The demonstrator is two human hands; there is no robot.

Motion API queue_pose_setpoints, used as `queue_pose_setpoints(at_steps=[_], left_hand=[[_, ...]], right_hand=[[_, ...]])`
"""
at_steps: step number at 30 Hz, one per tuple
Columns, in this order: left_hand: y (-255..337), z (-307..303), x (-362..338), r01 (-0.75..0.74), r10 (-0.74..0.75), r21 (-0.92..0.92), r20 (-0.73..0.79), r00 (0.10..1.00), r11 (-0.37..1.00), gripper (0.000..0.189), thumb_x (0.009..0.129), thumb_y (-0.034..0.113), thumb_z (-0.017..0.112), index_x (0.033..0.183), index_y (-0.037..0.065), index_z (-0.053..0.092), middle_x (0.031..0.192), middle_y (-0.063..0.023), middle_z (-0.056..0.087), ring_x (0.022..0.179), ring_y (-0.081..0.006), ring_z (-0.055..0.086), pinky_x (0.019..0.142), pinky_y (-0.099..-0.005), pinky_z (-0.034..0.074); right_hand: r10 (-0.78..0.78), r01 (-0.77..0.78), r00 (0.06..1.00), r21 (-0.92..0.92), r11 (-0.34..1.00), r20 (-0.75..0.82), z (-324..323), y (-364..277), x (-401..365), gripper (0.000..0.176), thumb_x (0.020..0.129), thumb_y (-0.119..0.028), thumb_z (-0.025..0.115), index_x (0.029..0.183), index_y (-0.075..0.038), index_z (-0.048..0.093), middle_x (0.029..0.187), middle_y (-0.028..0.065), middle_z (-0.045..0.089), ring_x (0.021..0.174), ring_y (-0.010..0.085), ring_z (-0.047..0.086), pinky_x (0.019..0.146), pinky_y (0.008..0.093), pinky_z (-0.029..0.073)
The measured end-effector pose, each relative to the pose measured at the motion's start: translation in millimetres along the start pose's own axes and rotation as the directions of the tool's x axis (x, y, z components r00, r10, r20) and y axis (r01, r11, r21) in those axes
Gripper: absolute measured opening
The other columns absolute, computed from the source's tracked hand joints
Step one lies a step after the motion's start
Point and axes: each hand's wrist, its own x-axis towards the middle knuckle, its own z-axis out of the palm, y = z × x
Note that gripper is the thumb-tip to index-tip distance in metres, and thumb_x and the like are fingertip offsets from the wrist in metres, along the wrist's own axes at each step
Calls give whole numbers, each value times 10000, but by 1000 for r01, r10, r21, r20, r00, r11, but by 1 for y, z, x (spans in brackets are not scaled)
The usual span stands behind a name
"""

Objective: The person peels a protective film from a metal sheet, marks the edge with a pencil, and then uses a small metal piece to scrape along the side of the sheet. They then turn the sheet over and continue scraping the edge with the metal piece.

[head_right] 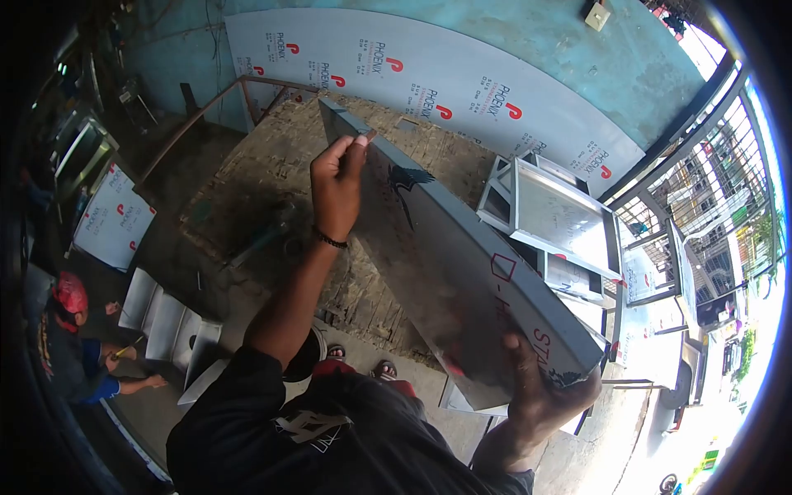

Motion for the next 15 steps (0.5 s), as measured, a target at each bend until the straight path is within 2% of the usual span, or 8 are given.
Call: queue_pose_setpoints(at_steps=[4, 6, 10, 11, 14, 15], left_hand=[[15, 7, -15, -63, 63, 6, -8, 998, 998, 325, 1015, 185, 554, 776, -32, 515, 662, 49, 344, 623, -37, 309, 535, -238, 285], [17, 2, -16, -62, 61, 49, 30, 998, 997, 314, 1017, 184, 550, 790, -32, 532, 659, 52, 353, 622, -37, 316, 541, -237, 292], [12, 4, -17, 26, -27, -24, -22, 999, 999, 266, 1006, 139, 558, 806, -36, 556, 662, 61, 355, 625, -31, 327, 537, -230, 289], [29, 7, -31, -6, 6, -9, 34, 999, 1000, 301, 1015, 167, 548, 792, -36, 540, 662, 59, 355, 629, -32, 324, 541, -230, 290], [33, 4, -29, -24, 24, 1, 38, 999, 1000, 292, 1013, 161, 551, 801, -40, 543, 663, 59, 357, 630, -26, 321, 540, -230, 287], [20, -1, -15, 51, -52, -28, -19, 998, 998, 264, 1004, 134, 565, 805, -38, 548, 659, 59, 361, 617, -18, 315, 513, -228, 268]], right_hand=[[-58, 58, 998, 10, 998, -25, 2, 1, -1, 457, 723, -152, 889, 1053, 73, 666, 921, 127, 714, 817, 156, 662, 775, 269, 503], [19, -19, 1000, 61, 998, 8, 0, 1, -2, 459, 719, -151, 893, 1050, 71, 665, 920, 120, 711, 815, 150, 657, 761, 263, 497], [-43, 43, 999, 30, 999, 1, 0, 3, -5, 458, 714, -162, 898, 1040, 64, 667, 903, 109, 706, 804, 147, 651, 751, 256, 492], [-56, 56, 998, 27, 998, -3, 1, 4, -4, 453, 717, -158, 895, 1039, 64, 667, 894, 105, 704, 800, 146, 649, 752, 255, 491], [-37, 37, 999, 34, 999, 9, 1, 1, -2, 430, 710, -132, 893, 1026, 65, 677, 885, 116, 709, 797, 156, 656, 756, 271, 503], [-10, 9, 1000, 54, 998, 16, 1, -2, -2, 414, 700, -109, 893, 1013, 67, 688, 885, 133, 715, 797, 168, 666, 761, 288, 517]])
